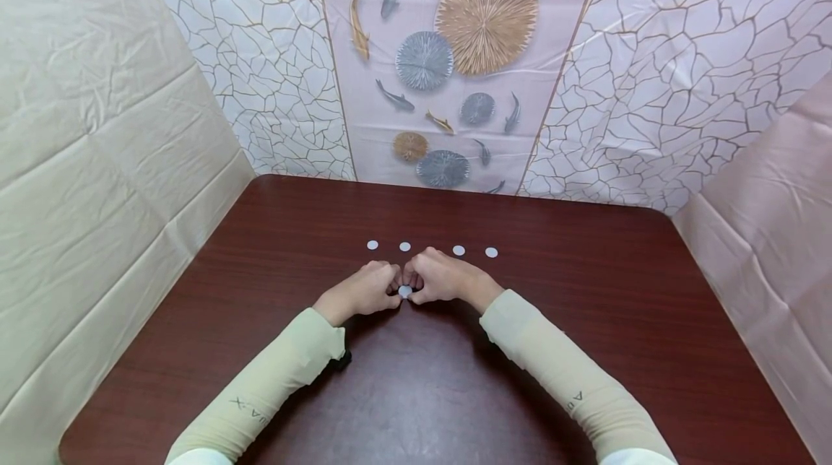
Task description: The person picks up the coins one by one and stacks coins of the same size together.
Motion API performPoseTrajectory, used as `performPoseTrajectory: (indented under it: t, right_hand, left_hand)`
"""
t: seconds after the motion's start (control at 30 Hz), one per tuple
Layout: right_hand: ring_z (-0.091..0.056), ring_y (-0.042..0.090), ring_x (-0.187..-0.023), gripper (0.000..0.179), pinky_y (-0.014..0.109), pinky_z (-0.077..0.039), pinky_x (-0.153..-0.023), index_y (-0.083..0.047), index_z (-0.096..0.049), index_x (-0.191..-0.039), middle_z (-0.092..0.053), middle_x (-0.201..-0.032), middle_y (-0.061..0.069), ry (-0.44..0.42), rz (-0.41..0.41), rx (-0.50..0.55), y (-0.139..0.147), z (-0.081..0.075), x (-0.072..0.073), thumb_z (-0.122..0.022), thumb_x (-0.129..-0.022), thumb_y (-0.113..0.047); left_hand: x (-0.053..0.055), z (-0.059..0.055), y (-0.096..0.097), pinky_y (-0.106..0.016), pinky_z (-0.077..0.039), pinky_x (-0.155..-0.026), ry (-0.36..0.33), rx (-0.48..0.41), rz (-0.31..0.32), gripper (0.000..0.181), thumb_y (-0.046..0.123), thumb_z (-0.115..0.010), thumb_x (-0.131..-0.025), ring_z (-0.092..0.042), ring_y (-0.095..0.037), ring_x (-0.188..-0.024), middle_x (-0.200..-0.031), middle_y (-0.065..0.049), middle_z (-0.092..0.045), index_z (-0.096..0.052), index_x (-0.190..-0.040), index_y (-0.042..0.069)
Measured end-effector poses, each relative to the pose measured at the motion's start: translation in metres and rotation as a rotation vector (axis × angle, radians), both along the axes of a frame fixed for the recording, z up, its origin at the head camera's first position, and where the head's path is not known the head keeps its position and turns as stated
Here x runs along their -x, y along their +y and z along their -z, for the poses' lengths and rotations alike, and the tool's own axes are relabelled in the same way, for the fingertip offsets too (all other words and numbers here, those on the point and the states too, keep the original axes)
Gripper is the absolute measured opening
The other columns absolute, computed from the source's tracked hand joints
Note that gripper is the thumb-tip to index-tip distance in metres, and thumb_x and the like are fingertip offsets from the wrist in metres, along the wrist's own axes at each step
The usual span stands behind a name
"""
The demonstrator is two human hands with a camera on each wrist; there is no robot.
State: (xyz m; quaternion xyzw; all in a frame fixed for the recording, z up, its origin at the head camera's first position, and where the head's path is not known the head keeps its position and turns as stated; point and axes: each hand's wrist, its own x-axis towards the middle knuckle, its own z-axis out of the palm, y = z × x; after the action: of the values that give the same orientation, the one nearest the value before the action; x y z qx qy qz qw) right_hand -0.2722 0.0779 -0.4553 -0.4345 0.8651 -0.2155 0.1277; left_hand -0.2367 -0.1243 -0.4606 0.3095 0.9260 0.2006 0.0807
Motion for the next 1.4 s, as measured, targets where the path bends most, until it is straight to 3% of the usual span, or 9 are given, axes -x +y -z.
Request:
performPoseTrajectory:
  t: [1.4]
  right_hand:
    - [-0.073, 0.01, -0.082, 0.013, 0.017, -0.057, -0.074, -0.008, -0.077, -0.095, -0.077, -0.089, 0.001, 0.011, -0.02, -0.015, 0.0013, -0.003, -0.0028, -0.082, -0.084, -0.007]
  left_hand:
    - [-0.0031, -0.0036, 0.0014, -0.027, -0.053, -0.077, -0.011, 0.015, -0.002, 0.012, 0.01, -0.076, -0.09, -0.061, -0.014, -0.086, -0.09, -0.004, -0.067, -0.066, -0.097, 0.007]
